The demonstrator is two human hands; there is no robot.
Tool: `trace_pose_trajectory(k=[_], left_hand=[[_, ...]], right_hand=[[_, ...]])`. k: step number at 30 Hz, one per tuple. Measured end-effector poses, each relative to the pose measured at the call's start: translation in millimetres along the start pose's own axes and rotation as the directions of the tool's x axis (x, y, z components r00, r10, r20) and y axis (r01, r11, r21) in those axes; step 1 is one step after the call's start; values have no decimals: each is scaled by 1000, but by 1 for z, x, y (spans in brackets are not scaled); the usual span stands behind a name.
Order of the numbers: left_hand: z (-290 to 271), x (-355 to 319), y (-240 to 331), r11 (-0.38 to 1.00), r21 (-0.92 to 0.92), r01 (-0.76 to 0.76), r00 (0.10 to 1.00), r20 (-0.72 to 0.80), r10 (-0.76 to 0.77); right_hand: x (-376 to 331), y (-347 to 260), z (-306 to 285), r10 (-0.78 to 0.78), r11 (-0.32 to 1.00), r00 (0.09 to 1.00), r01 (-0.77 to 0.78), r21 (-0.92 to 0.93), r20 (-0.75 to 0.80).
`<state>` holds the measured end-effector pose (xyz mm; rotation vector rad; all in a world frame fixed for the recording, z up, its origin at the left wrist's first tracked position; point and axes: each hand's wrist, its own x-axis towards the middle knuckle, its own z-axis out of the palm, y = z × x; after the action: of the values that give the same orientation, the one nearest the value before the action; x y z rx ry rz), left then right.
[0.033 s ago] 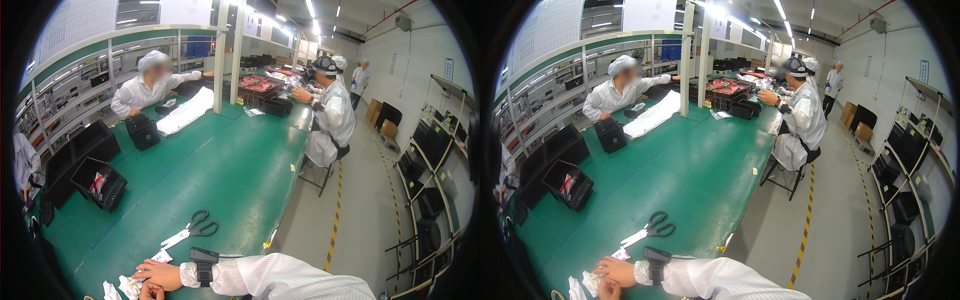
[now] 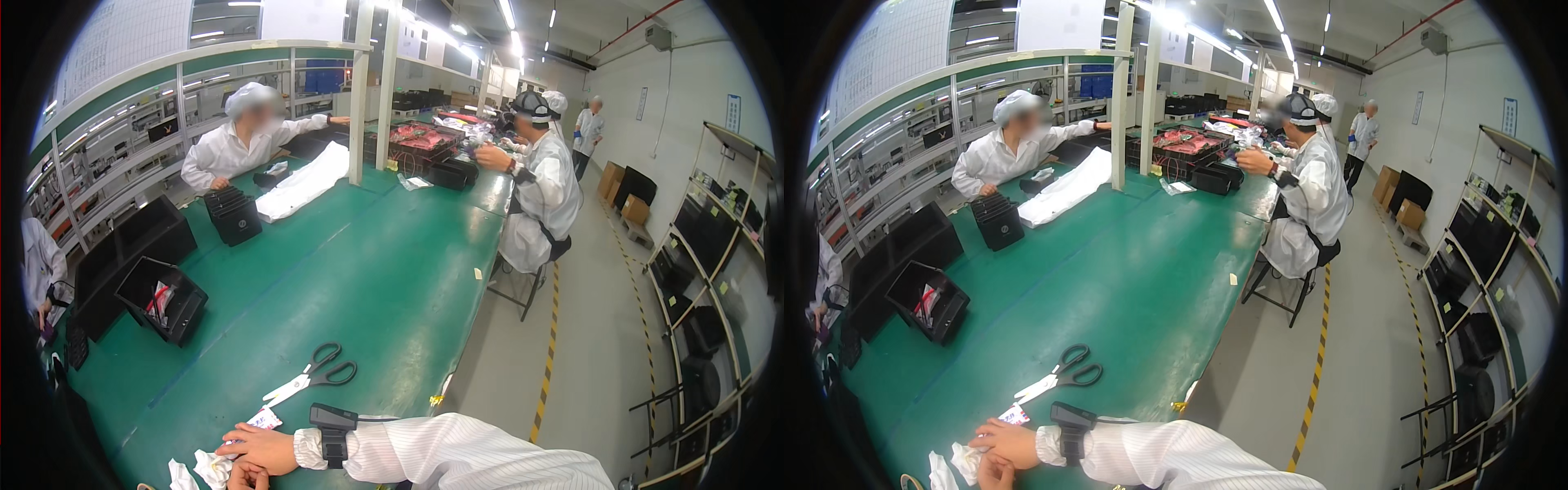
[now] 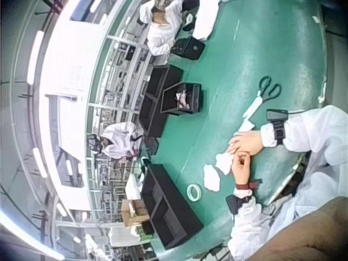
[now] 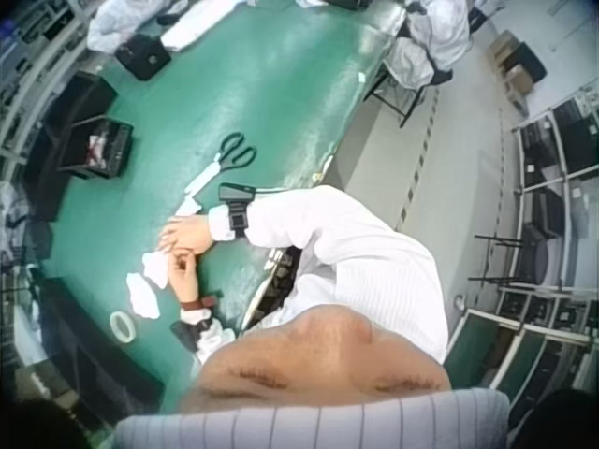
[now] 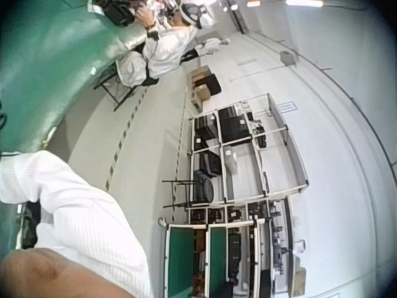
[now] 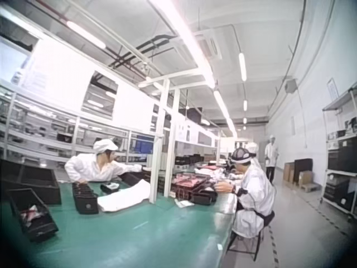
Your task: The person picks up a circuit board and a battery pack, presses the board onto the batteries, and wraps yellow tape around the assembly. They then cut the tape with scissors, press the wires against the board, and hand the unit to another worker.
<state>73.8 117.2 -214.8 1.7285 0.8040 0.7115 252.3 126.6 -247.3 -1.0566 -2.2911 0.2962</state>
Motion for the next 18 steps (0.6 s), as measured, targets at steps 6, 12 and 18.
trace_pose_trajectory(k=[6, 12, 18], left_hand=[[0, 0, 10, 1000, 25, -5, 1000, 2, 5], [-1, -1, 3, 1000, -13, -8, 1000, 2, 8], [-4, 2, -8, 998, 53, -38, 999, 40, 36]], right_hand=[[-1, -3, 0, -57, 997, 991, 51, -57, -118], [2, -3, -7, 9, 1000, 997, -7, -27, 78], [-7, -17, -86, -19, 996, 999, 16, -89, -38]])
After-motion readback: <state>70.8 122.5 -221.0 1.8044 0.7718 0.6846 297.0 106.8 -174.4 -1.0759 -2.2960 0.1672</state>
